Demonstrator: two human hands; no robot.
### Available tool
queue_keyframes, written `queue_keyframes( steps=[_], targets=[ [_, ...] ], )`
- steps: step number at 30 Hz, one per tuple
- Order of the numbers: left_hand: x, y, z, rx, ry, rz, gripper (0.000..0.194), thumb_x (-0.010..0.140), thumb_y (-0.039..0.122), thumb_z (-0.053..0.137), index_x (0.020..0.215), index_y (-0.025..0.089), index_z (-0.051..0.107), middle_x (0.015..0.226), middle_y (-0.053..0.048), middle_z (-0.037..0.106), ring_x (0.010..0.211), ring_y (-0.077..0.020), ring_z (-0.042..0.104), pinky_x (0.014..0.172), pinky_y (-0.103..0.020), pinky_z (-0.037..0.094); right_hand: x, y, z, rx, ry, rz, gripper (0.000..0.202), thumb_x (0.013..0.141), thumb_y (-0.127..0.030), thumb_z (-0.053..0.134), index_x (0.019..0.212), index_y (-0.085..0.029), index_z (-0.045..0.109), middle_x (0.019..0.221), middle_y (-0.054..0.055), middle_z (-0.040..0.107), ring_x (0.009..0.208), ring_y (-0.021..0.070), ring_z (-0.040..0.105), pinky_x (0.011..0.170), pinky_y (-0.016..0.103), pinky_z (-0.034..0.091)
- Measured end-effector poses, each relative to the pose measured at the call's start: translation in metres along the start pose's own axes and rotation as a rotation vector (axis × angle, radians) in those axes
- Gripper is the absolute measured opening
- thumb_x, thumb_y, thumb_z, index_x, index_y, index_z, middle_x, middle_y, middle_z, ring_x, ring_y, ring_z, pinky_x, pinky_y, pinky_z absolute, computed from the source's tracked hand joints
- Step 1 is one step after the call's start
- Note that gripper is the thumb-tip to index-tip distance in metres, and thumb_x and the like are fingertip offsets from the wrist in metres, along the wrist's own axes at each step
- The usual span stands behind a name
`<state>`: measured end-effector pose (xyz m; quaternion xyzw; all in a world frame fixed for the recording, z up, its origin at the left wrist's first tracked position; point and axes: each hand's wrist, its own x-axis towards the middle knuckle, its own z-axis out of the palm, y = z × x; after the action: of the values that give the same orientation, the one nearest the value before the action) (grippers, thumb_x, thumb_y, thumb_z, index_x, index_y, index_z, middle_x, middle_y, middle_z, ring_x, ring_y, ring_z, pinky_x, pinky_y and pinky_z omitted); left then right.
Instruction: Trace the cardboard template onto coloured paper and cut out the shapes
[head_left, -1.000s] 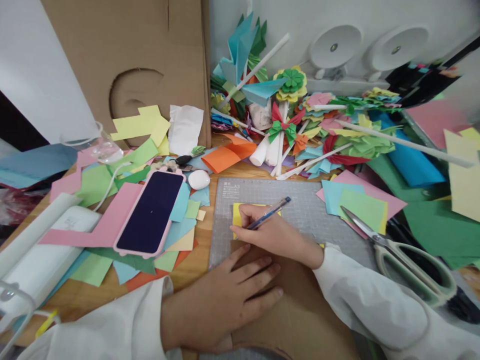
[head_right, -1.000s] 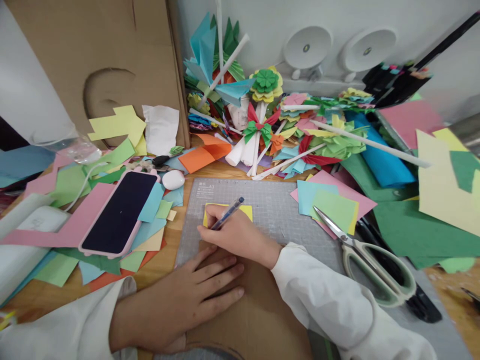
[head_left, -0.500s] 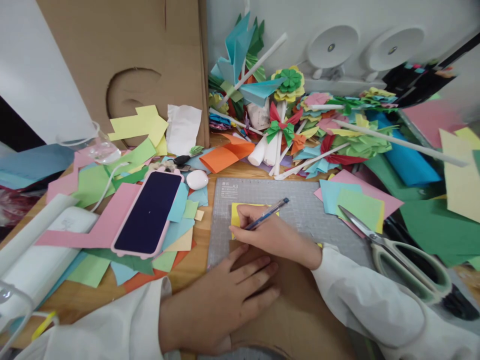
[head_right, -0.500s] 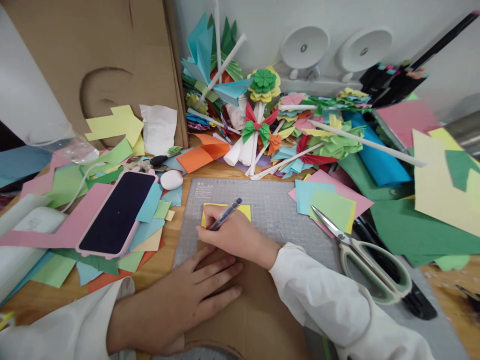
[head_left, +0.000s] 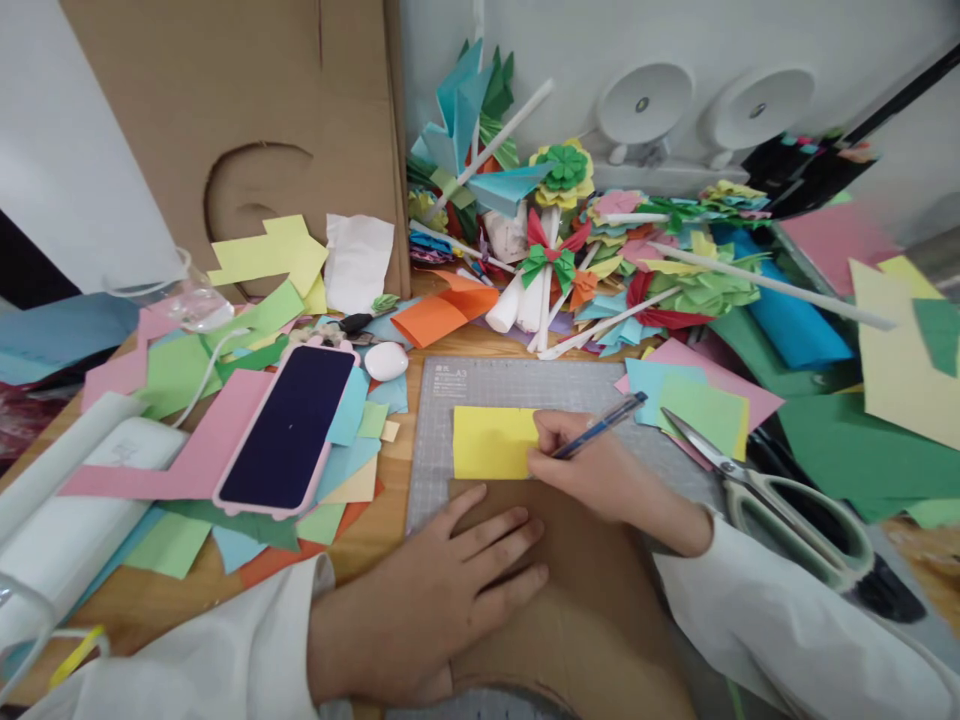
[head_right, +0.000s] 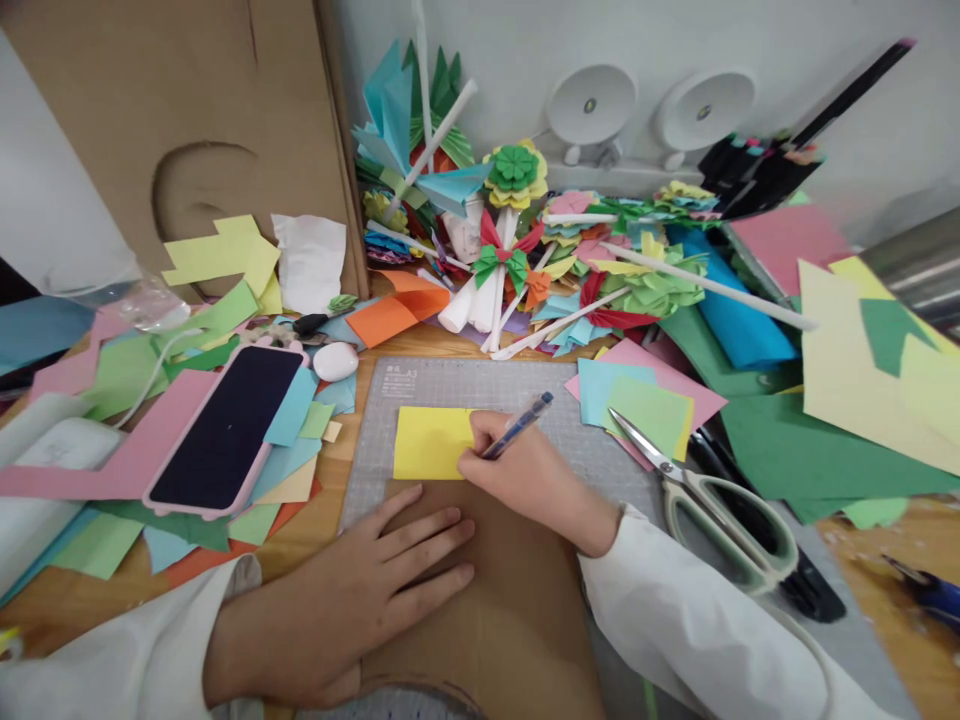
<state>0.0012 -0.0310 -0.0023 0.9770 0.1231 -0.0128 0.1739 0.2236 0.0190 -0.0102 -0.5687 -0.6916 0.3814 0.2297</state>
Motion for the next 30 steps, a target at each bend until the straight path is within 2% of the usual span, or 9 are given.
queue_keyframes(
  steps=[8, 15, 19, 22, 25, 28, 30],
  targets=[
    [0.000, 0.000, -0.002, 0.001, -0.030, -0.004, 0.092, 0.075, 0.045, 0.066, 0.149, 0.010, 0.023, 0.156, -0.020, 0.024, 0.144, -0.0308, 0.021, 0.117, -0.053, 0.000, -0.007, 0.006, -0.006, 0.056, 0.044, -0.003, 0.021, 0.066, -0.020, 0.046, 0.057, -0.023, 0.027, 0.055, -0.007, 0.030, 0.054, 0.0111, 0.029, 0.050, 0.025, 0.024],
    [0.000, 0.000, -0.001, -0.016, -0.016, -0.002, 0.088, 0.075, 0.039, 0.064, 0.148, 0.010, 0.024, 0.156, -0.020, 0.026, 0.143, -0.0309, 0.023, 0.117, -0.053, -0.001, -0.008, 0.006, -0.012, 0.080, 0.045, 0.019, 0.021, 0.065, -0.020, 0.047, 0.056, -0.023, 0.028, 0.054, -0.007, 0.030, 0.052, 0.0108, 0.029, 0.048, 0.025, 0.022],
    [0.000, 0.000, 0.001, -0.030, 0.003, 0.000, 0.089, 0.074, 0.038, 0.066, 0.148, 0.010, 0.024, 0.155, -0.021, 0.026, 0.143, -0.0315, 0.024, 0.117, -0.054, 0.004, -0.009, 0.010, -0.014, 0.103, 0.040, 0.031, 0.022, 0.065, -0.019, 0.050, 0.056, -0.023, 0.030, 0.053, -0.007, 0.031, 0.053, 0.0106, 0.030, 0.048, 0.024, 0.023],
    [0.001, -0.002, -0.001, -0.054, -0.004, 0.013, 0.088, 0.075, 0.037, 0.065, 0.148, 0.010, 0.024, 0.155, -0.020, 0.026, 0.143, -0.0322, 0.024, 0.117, -0.056, 0.007, -0.007, 0.016, -0.018, 0.318, 0.056, 0.093, 0.026, 0.071, -0.020, 0.055, 0.058, -0.022, 0.033, 0.052, -0.008, 0.031, 0.049, 0.0095, 0.028, 0.046, 0.024, 0.021],
    [-0.003, -0.006, -0.011, -0.092, 0.001, 0.043, 0.082, 0.078, 0.035, 0.060, 0.148, 0.011, 0.024, 0.154, -0.019, 0.030, 0.141, -0.0324, 0.028, 0.116, -0.057, 0.013, -0.005, 0.020, -0.028, 0.667, 0.171, 0.131, 0.035, 0.078, -0.028, 0.062, 0.062, -0.023, 0.032, 0.051, -0.010, 0.025, 0.043, 0.0075, 0.021, 0.044, 0.024, 0.017],
    [-0.016, -0.008, -0.021, -0.144, 0.130, 0.010, 0.067, 0.086, 0.027, 0.050, 0.148, 0.016, 0.026, 0.149, -0.014, 0.042, 0.134, -0.0281, 0.041, 0.113, -0.047, 0.028, -0.006, 0.020, -0.039, 0.801, 0.279, 0.070, 0.034, 0.082, -0.036, 0.065, 0.069, -0.023, 0.036, 0.053, -0.011, 0.028, 0.044, 0.0071, 0.024, 0.045, 0.023, 0.021],
    [-0.028, -0.005, -0.023, -0.218, 0.339, -0.107, 0.059, 0.089, 0.025, 0.047, 0.146, 0.022, 0.033, 0.141, -0.010, 0.053, 0.126, -0.0259, 0.052, 0.106, -0.039, 0.040, -0.010, 0.019, -0.043, 0.782, 0.329, 0.006, 0.027, 0.083, -0.037, 0.065, 0.078, -0.024, 0.042, 0.056, -0.010, 0.035, 0.046, 0.0083, 0.032, 0.047, 0.023, 0.028]
  ],
)
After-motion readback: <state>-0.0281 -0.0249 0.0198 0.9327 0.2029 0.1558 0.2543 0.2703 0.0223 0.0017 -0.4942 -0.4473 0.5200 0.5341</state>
